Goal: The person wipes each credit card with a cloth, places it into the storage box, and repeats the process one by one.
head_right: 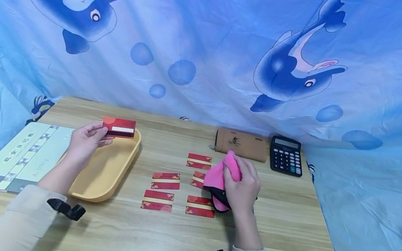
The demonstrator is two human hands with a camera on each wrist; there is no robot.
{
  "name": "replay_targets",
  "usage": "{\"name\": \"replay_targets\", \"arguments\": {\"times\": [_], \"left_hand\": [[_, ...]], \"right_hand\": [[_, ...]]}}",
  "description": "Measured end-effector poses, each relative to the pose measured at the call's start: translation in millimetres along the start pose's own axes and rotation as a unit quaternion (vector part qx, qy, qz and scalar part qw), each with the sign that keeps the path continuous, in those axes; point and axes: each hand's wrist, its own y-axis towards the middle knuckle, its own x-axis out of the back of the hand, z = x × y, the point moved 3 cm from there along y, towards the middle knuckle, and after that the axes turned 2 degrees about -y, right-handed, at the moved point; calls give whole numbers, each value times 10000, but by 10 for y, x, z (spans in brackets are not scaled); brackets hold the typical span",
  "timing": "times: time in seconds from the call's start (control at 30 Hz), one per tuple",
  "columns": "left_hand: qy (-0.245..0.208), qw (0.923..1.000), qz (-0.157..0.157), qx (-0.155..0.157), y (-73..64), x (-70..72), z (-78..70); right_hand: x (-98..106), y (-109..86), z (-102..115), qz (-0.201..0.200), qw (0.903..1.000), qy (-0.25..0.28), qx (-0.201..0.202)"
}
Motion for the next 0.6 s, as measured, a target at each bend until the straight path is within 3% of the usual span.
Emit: {"name": "replay_targets", "arguments": {"times": [0.17,0.3,0.6], "left_hand": [[-10,9998,-190,58,-3,43,90],[279,9990,-317,127,8,94,123],[743,9964,49,408,22,131,231]], "right_hand": [[-11,-14,-31,79,9999,-46,-68],[-20,-12,-35,122,9999,-52,-78],[-33,-12,-40,139,9998,-111,-19]]}}
